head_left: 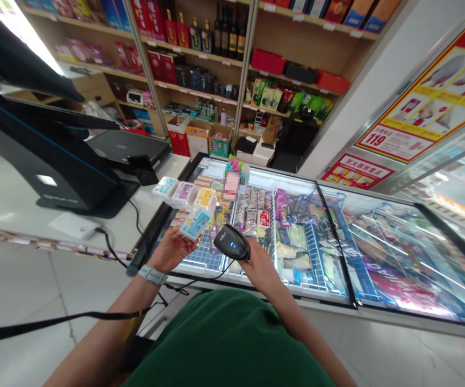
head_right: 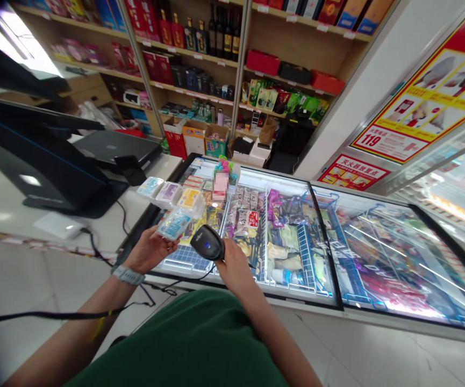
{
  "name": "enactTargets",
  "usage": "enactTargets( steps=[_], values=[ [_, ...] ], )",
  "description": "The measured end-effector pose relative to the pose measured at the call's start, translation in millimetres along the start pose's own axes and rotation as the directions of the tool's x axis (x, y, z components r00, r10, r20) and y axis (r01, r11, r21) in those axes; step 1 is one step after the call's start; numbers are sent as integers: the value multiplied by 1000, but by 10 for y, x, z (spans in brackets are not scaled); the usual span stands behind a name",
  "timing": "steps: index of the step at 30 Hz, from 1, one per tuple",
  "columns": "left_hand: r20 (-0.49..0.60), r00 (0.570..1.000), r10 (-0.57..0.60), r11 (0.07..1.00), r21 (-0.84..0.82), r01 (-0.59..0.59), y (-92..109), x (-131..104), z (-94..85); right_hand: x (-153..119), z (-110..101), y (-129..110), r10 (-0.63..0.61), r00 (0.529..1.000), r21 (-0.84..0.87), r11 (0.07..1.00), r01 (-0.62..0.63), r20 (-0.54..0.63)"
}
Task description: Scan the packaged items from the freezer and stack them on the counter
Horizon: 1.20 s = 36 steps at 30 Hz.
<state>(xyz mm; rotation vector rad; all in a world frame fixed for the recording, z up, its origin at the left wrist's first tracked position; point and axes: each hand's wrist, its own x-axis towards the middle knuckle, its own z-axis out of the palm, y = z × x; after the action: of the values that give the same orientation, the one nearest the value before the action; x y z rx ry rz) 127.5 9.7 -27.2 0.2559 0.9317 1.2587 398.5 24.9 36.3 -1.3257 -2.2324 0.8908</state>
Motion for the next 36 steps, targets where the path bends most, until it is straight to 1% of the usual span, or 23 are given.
enactTargets(
  steps=[4,9,12,14,15,16,17,18,19,21,23,24,25,26,27,29,33,35,36],
  values=[
    [45,999,-18,998,-58,21,4,-9,14,-8,8,15,9,1000,10,1000,-8,-11],
    [48,999,0,999,-46,2,37,8,-18,-11,20,51,5,999,30,1000,-4,-44],
    [-14,995,97,995,18,-96,139,29,-59,-12,26,82,-4,999,24,1000,5,-51],
    [-67,973,220,970,124,-211,259,58,-96,-15,32,106,-8,999,30,999,10,-51],
    [-89,951,295,939,210,-271,333,79,-116,-17,35,118,-7,999,33,999,9,-51],
    [-101,922,375,889,320,-326,413,107,-137,-20,38,128,-5,999,34,999,7,-51],
    [-103,886,453,817,446,-366,498,142,-157,-23,41,137,-3,999,33,999,5,-52],
    [-99,839,536,716,579,-389,583,183,-175,-26,42,144,-2,999,31,1000,3,-52],
    [-76,791,607,595,704,-389,665,229,-190,-28,43,147,-3,999,28,1000,4,-51],
    [-16,683,730,329,885,-330,807,336,-205,-30,37,143,-3,999,20,1000,4,-50],
    [75,590,804,80,970,-232,906,450,-199,-30,24,127,5,999,13,1000,-5,-49],
    [124,558,821,-27,983,-180,937,504,-190,-30,16,116,12,999,13,1000,-11,-48],
    [169,538,826,-115,985,-132,956,555,-178,-30,7,106,19,999,15,1000,-18,-48],
    [204,530,823,-186,979,-88,966,602,-165,-30,-1,96,24,998,19,1000,-23,-50],
    [230,532,815,-242,969,-49,967,643,-153,-30,-8,88,26,998,23,999,-25,-52],
    [265,552,791,-321,947,6,953,712,-137,-33,-18,80,29,998,25,999,-28,-59],
    [311,593,743,-424,904,58,917,799,-149,-39,-23,86,37,997,14,999,-36,-68],
    [338,590,734,-460,885,65,904,806,-160,-41,-23,89,42,997,7,999,-42,-66],
    [355,576,736,-472,879,62,895,794,-160,-42,-23,89,46,997,5,999,-46,-66]
  ],
)
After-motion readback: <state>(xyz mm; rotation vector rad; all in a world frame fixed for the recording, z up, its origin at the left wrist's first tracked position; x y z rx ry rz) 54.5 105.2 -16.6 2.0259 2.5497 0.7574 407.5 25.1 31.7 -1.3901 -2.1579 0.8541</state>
